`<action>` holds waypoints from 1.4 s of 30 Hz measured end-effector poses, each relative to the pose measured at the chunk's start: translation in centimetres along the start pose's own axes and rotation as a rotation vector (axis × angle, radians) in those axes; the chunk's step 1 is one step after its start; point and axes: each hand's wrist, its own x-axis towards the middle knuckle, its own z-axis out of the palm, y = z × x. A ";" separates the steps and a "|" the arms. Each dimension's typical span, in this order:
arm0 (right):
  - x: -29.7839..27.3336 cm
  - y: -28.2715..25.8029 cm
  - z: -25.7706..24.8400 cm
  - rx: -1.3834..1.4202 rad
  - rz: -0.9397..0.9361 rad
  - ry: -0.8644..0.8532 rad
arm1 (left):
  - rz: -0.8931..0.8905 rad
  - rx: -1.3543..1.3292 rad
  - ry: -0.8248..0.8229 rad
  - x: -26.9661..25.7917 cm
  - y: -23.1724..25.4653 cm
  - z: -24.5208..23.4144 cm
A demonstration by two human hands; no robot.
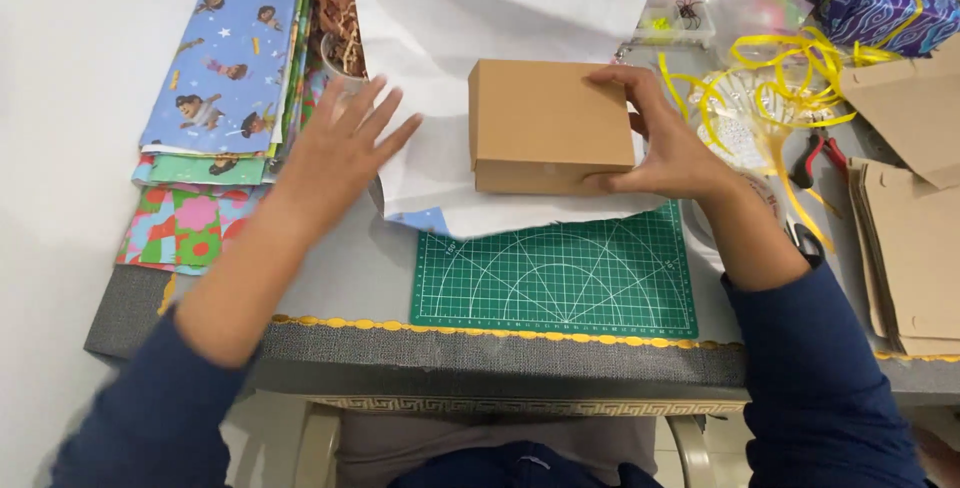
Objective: Wrapping a small cardboard box with patterned paper and securing it with tape.
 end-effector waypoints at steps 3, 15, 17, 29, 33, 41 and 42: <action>0.2 0.1 0.6 0.020 0.035 -0.036 | -0.064 -0.421 -0.165 -0.9 4.0 -4.1; -0.2 -1.6 0.1 0.016 0.049 -0.095 | -0.071 -0.558 -0.029 -0.7 10.8 -6.4; -0.3 -1.9 -0.2 0.021 0.048 -0.104 | -0.062 -0.542 -0.017 -1.2 10.1 -7.5; -2.5 -4.0 4.1 -0.056 0.094 -0.211 | -0.088 -0.683 -0.239 -4.4 8.7 -11.0; -2.8 -3.5 4.3 -0.090 0.148 -0.235 | -0.111 -0.720 -0.327 -4.5 9.0 -12.5; -3.0 -3.4 4.0 -0.088 0.161 -0.253 | -0.154 -0.951 -0.367 -4.5 8.9 -14.3; -3.1 -3.3 3.8 -0.076 0.099 -0.287 | -0.124 -0.959 -0.249 -4.7 9.0 -14.5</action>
